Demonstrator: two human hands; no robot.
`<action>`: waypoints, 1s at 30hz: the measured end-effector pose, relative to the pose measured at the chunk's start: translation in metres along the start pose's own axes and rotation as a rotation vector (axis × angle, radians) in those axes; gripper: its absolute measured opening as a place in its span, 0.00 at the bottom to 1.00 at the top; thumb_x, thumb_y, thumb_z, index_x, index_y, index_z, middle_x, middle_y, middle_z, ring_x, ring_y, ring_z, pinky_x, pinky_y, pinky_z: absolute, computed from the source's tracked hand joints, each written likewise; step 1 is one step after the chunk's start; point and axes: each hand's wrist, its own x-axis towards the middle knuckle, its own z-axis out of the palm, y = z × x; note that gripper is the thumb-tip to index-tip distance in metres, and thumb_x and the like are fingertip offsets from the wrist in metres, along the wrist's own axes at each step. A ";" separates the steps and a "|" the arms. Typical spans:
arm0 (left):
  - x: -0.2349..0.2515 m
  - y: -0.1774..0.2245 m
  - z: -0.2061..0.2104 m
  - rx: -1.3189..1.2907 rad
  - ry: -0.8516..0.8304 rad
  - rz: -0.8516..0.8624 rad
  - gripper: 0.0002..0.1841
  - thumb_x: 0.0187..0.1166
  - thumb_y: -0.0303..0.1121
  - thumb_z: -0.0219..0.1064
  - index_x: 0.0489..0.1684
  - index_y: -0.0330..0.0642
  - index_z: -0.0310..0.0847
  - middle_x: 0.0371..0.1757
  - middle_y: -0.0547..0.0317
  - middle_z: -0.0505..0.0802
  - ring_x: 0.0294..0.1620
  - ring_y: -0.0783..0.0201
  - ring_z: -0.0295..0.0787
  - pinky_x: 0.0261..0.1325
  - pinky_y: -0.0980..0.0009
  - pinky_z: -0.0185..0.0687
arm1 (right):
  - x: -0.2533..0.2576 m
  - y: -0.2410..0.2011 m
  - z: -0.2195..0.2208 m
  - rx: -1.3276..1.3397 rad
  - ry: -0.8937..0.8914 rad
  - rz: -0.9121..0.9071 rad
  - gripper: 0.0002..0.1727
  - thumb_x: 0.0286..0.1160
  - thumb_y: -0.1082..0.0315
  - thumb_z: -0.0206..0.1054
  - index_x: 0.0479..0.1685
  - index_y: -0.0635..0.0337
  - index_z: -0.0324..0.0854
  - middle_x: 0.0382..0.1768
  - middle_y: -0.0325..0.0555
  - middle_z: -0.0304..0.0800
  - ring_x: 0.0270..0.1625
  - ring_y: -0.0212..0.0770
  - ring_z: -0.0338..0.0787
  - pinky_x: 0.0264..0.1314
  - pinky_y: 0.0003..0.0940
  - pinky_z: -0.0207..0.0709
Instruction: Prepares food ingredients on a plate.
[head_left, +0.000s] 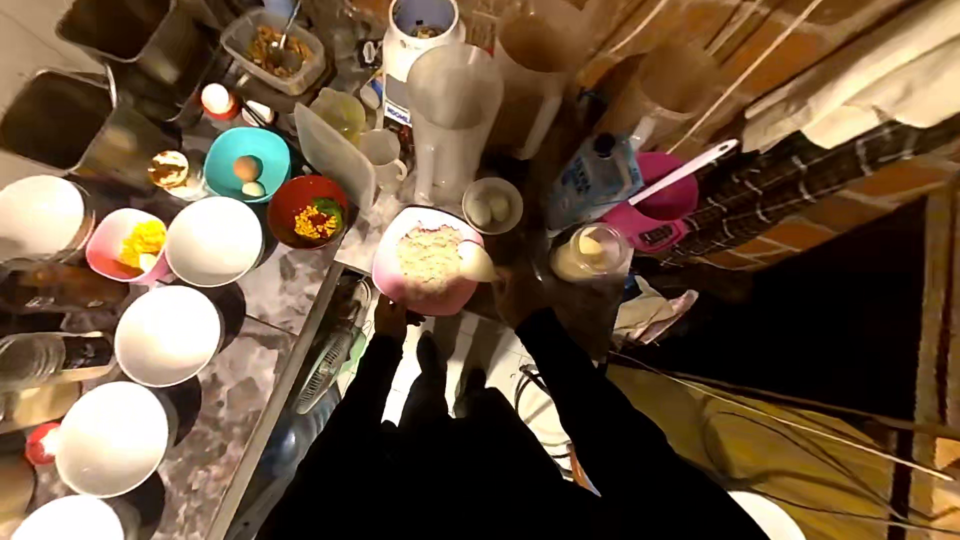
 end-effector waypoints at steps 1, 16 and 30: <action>-0.001 -0.001 -0.002 -0.007 -0.007 -0.007 0.19 0.93 0.29 0.52 0.77 0.30 0.63 0.38 0.43 0.93 0.27 0.57 0.93 0.35 0.60 0.92 | 0.004 -0.004 0.003 0.009 -0.018 -0.013 0.19 0.87 0.59 0.61 0.68 0.57 0.85 0.59 0.63 0.91 0.63 0.65 0.90 0.66 0.69 0.78; 0.007 0.018 -0.012 -0.069 0.047 -0.043 0.14 0.92 0.29 0.54 0.68 0.29 0.70 0.30 0.50 0.93 0.20 0.62 0.90 0.27 0.66 0.89 | 0.006 -0.008 0.003 0.054 0.188 -0.433 0.16 0.82 0.66 0.63 0.61 0.56 0.91 0.53 0.53 0.95 0.52 0.54 0.96 0.55 0.57 0.88; 0.022 0.020 -0.031 0.063 -0.058 -0.043 0.15 0.92 0.28 0.52 0.70 0.28 0.70 0.31 0.48 0.93 0.22 0.61 0.91 0.30 0.64 0.91 | 0.022 -0.052 -0.012 0.001 -0.104 -0.215 0.19 0.87 0.60 0.61 0.68 0.57 0.87 0.60 0.56 0.92 0.61 0.58 0.92 0.65 0.65 0.81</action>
